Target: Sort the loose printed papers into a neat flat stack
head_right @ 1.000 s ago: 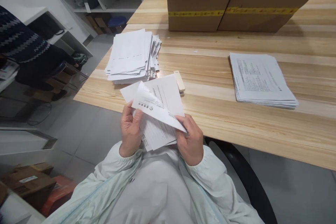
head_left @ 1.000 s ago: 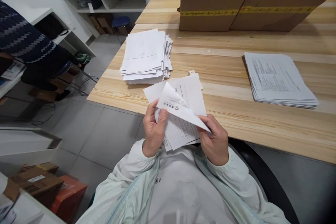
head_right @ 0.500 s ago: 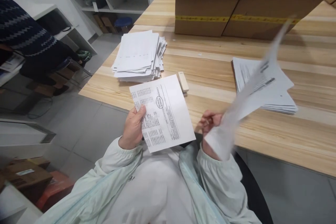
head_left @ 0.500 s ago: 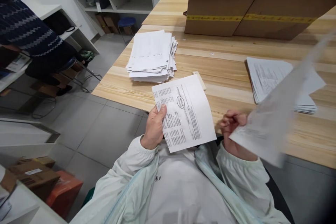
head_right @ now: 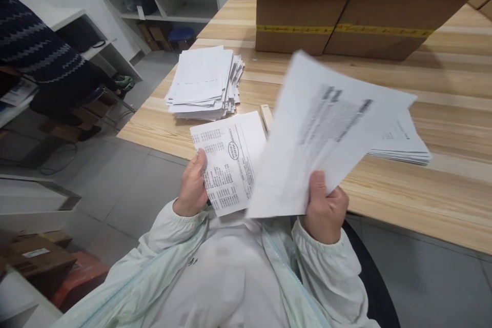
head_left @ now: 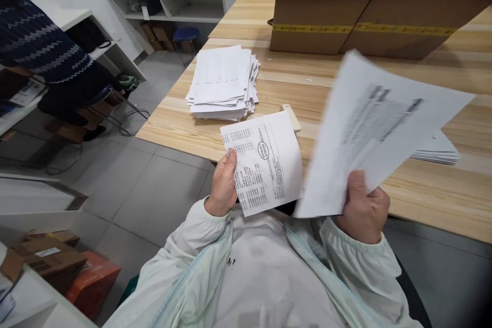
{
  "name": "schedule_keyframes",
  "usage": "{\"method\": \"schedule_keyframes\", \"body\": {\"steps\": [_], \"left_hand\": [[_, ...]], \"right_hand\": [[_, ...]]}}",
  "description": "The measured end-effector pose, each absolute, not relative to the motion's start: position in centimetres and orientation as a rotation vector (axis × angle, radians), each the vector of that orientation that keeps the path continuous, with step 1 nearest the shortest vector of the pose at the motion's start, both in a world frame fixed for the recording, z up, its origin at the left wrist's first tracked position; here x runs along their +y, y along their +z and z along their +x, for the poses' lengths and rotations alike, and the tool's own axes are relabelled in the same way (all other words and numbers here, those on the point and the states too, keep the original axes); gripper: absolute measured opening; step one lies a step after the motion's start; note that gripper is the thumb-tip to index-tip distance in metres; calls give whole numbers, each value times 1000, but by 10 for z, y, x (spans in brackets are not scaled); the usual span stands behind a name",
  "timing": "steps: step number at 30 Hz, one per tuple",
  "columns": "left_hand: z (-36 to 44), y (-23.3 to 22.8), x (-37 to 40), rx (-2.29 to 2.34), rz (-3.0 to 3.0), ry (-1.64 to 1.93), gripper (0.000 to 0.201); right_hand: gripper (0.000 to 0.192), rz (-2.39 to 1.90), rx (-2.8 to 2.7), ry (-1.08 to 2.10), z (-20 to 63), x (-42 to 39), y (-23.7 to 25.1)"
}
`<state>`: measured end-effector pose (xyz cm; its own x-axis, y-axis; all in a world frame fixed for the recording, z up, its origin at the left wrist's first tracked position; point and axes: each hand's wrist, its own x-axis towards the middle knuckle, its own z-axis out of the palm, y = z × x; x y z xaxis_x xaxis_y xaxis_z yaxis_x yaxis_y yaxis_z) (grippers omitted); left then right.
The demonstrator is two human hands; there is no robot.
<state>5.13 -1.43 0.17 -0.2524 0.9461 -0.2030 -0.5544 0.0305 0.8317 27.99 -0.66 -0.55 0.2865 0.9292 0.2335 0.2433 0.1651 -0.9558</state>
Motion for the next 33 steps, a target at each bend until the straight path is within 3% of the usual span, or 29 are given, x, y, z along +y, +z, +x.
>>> {"method": "schedule_keyframes", "body": {"steps": [3, 7, 10, 14, 19, 26, 33], "left_hand": [[55, 3, -15, 1029, 567, 1537, 50], [58, 7, -18, 1028, 707, 1448, 49], [55, 19, -15, 1039, 921, 1405, 42], [51, 47, 8, 999, 1406, 1578, 37], [54, 60, 47, 926, 1631, 1680, 39], [54, 25, 61, 1032, 1519, 1652, 41], [60, 31, 61, 1055, 1520, 1727, 34]], "right_hand": [[52, -1421, -1504, 456, 269, -16, -8], [45, -1244, -1761, 431, 253, -24, -14], [25, -1203, -1597, 429, 252, -15, -14], [46, -976, -1350, 545, 259, 19, 7], [16, -849, -1365, 506, 252, 60, 26], [24, -910, -1417, 683, 244, 76, -4], [26, -828, -1346, 699, 237, 75, 6]]}}
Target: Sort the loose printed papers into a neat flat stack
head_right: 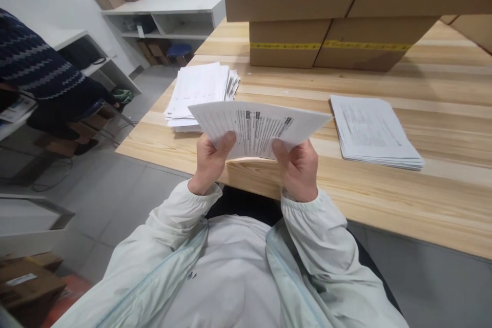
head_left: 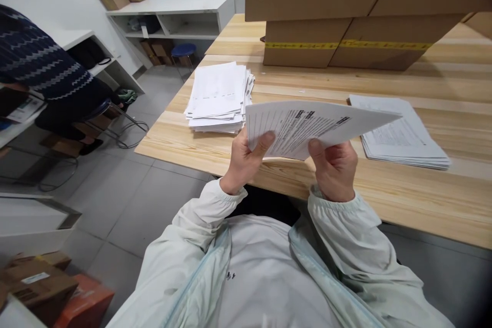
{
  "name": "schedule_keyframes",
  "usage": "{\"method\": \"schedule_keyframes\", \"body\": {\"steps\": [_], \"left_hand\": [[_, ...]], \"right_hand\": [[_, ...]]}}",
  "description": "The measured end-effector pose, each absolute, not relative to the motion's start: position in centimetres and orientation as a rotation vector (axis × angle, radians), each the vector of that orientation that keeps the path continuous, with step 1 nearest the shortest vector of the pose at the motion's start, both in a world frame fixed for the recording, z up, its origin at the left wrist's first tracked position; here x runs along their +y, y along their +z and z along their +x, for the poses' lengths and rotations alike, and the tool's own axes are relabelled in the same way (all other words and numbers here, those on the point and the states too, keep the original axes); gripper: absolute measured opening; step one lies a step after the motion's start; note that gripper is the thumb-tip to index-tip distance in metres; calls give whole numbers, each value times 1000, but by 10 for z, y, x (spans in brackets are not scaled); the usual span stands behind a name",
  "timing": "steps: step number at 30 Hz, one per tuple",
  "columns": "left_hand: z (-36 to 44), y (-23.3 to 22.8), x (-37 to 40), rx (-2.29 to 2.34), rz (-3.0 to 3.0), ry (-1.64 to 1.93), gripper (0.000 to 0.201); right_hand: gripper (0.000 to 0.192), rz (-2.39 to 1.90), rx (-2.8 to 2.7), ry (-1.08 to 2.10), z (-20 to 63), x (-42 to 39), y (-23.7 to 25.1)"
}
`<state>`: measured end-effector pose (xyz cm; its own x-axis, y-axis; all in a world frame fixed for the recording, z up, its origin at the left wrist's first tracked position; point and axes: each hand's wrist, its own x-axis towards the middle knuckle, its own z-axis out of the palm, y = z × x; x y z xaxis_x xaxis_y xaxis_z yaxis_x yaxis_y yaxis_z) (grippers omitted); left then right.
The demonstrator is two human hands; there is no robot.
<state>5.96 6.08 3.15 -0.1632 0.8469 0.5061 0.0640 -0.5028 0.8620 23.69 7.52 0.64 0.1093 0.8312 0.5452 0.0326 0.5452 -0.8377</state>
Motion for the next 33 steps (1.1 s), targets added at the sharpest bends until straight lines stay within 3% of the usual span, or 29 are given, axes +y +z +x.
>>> {"method": "schedule_keyframes", "body": {"steps": [6, 11, 13, 17, 21, 24, 33], "left_hand": [[64, 19, 66, 1025, 1481, 1743, 38], [85, 23, 48, 1178, 1505, 1921, 63], [89, 27, 31, 1230, 1572, 1843, 62], [86, 23, -3, 1246, 1612, 1343, 52], [86, 7, -18, 1249, 1509, 1050, 62], [91, 1, -14, 1219, 1410, 931, 69], [88, 18, 14, 987, 678, 730, 46]], "right_hand": [[30, -846, -1376, 646, 236, 77, 0], [26, -1100, -1422, 457, 252, 59, 20], [24, -1253, -1448, 442, 271, 48, 31], [37, -1492, -1570, 977, 318, 29, 35], [51, -1562, -1463, 1576, 343, 18, 23], [56, -1591, -1343, 1695, 347, 20, 17], [57, -1527, -1163, 1832, 349, 47, 15]]}}
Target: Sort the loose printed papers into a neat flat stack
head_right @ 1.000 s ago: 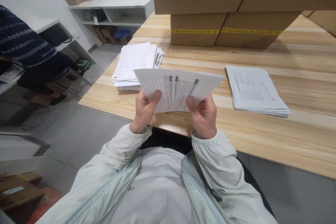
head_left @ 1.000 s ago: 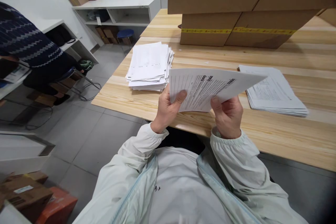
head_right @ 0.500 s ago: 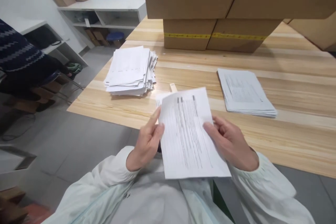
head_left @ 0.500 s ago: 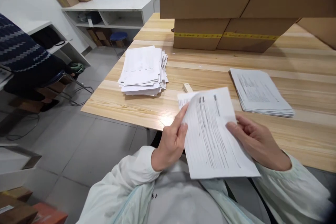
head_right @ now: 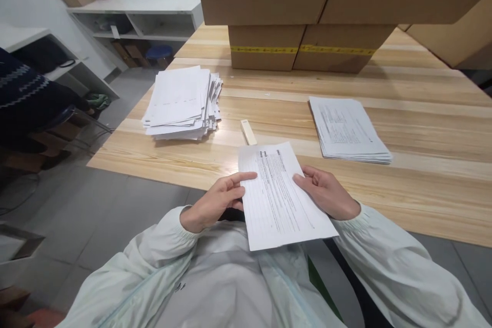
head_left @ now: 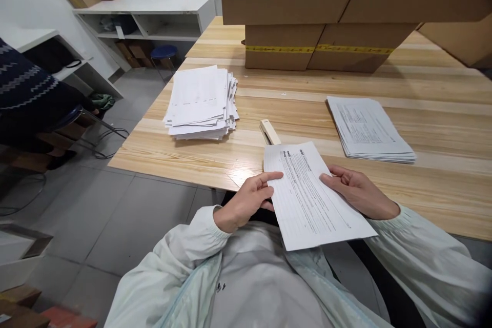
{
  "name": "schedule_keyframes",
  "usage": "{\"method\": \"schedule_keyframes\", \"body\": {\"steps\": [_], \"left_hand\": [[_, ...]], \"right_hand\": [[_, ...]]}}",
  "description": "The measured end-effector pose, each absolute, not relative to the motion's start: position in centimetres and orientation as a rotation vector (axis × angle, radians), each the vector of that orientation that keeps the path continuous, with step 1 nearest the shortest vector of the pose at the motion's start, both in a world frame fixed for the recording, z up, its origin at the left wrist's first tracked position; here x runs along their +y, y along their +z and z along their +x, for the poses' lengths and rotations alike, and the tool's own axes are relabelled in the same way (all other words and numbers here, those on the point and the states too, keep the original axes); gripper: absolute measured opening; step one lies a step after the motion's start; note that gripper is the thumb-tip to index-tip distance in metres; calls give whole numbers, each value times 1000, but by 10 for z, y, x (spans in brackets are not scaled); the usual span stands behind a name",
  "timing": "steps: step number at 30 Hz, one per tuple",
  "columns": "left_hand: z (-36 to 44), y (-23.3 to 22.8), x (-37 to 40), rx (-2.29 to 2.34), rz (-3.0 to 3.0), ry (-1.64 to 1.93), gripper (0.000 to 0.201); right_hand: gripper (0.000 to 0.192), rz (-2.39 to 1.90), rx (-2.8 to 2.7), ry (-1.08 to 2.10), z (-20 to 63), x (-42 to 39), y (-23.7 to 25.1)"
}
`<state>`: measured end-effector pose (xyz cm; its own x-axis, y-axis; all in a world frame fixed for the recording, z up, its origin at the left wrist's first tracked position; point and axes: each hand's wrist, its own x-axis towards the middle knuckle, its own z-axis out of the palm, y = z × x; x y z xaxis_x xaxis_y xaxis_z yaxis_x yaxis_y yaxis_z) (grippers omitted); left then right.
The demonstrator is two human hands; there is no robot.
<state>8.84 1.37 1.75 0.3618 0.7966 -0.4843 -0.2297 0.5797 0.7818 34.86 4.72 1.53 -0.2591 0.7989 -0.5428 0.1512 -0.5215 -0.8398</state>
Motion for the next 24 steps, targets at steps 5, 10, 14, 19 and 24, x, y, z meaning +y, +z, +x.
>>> {"method": "schedule_keyframes", "body": {"steps": [5, 10, 14, 19, 24], "left_hand": [[88, 17, 11, 952, 585, 702, 42], [92, 15, 17, 954, 552, 781, 44], [92, 19, 30, 976, 535, 785, 53], [91, 22, 38, 1034, 557, 727, 68], [91, 21, 41, 1058, 576, 706, 67]], "right_hand": [[59, -1555, -1175, 1857, 358, 46, 15], [59, -1527, -1170, 1809, 357, 52, 8], [58, -1523, -1482, 1535, 357, 66, 5], [39, -1730, -2190, 398, 385, 105, 56], [26, -1296, -2369, 80, 337, 155, 102]]}}
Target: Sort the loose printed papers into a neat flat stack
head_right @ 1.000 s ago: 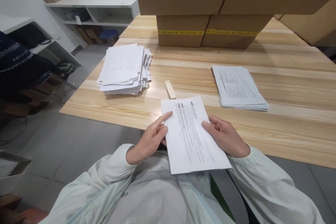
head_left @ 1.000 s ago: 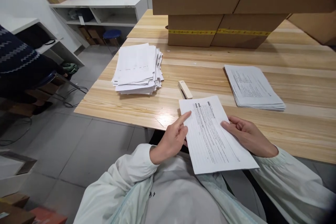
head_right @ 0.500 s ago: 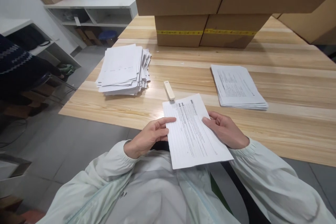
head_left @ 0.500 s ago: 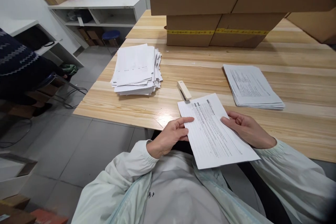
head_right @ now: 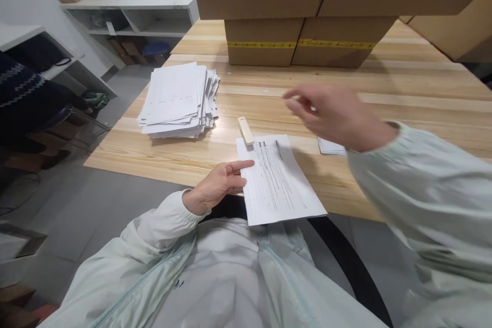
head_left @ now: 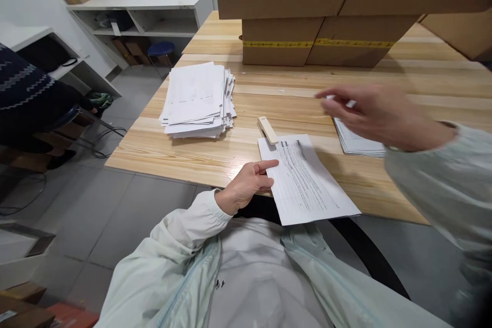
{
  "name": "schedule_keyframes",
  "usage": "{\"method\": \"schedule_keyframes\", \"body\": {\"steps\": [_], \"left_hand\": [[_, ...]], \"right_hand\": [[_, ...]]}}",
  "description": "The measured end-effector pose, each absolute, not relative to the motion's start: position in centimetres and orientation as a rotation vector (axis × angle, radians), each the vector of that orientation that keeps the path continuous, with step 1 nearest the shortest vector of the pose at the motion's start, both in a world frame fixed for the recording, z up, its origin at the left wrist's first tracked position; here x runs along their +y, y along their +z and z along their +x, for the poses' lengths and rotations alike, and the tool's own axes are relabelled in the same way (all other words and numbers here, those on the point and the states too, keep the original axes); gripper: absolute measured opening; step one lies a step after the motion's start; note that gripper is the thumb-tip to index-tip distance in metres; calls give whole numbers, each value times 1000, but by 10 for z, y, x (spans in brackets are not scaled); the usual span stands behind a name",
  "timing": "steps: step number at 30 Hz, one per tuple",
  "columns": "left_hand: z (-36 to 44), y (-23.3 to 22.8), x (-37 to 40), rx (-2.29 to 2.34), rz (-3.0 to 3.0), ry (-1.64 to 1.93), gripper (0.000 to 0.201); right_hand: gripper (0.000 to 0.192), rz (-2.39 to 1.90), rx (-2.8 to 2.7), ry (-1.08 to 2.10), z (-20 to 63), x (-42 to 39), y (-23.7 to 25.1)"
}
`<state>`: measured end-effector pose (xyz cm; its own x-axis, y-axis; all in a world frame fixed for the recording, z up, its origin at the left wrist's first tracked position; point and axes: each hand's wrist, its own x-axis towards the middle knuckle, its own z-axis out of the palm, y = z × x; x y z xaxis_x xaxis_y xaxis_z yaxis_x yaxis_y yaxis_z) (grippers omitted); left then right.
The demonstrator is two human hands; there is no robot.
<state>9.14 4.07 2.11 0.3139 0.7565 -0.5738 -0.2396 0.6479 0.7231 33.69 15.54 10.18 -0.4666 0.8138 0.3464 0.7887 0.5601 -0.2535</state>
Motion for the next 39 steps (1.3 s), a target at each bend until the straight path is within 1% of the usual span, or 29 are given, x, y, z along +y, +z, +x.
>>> {"method": "schedule_keyframes", "body": {"steps": [2, 5, 7, 9, 12, 15, 18, 22, 24, 26, 27, 30, 31, 33, 35, 36, 37, 39], "left_hand": [[92, 22, 41, 1073, 577, 712, 66], [93, 23, 41, 1076, 573, 720, 69], [93, 24, 42, 1078, 557, 715, 70], [93, 23, 43, 1074, 541, 708, 70], [92, 21, 46, 1044, 521, 700, 69], [92, 20, 49, 1029, 504, 693, 70], [92, 21, 48, 1045, 521, 692, 70], [92, 19, 34, 1061, 660, 703, 68], [92, 19, 19, 1046, 820, 694, 63], [91, 23, 3, 1013, 1053, 706, 55], [90, 26, -5, 993, 1199, 728, 51], [91, 35, -18, 942, 1640, 862, 45], [92, 38, -18, 927, 1744, 904, 45], [96, 39, -15, 875, 1864, 1020, 47], [104, 36, -6, 822, 1917, 1139, 51], [108, 34, -2, 809, 1925, 1190, 52], [112, 32, 4, 810, 1919, 1226, 52], [120, 30, 13, 844, 1889, 1278, 51]], "right_hand": [[30, -1172, -2320, 191, 290, 174, 92], [36, -1132, -2383, 195, 223, 196, 58], [39, -1120, -2430, 194, 195, 205, 33], [41, -1114, -2460, 190, 182, 208, 14], [43, -1116, -2463, 133, 179, 205, -1], [46, -1126, -2425, 98, 179, 202, -4], [44, -1099, -2342, 127, 180, 202, 5], [39, -991, -2166, 139, 211, 195, 37], [37, -1060, -2049, 152, 246, 179, 53], [40, -1238, -1944, 200, 291, 154, 62], [45, -1375, -1925, 271, 314, 138, 63], [65, -1657, -1792, 858, 377, 86, 55], [64, -1692, -1768, 991, 393, 69, 50], [53, -1697, -1673, 1133, 411, 41, 41], [39, -1677, -1481, 1144, 413, 22, 37], [36, -1660, -1359, 1117, 408, 16, 37], [37, -1635, -1244, 1070, 402, 13, 38], [45, -1592, -1142, 952, 386, 13, 42]]}}
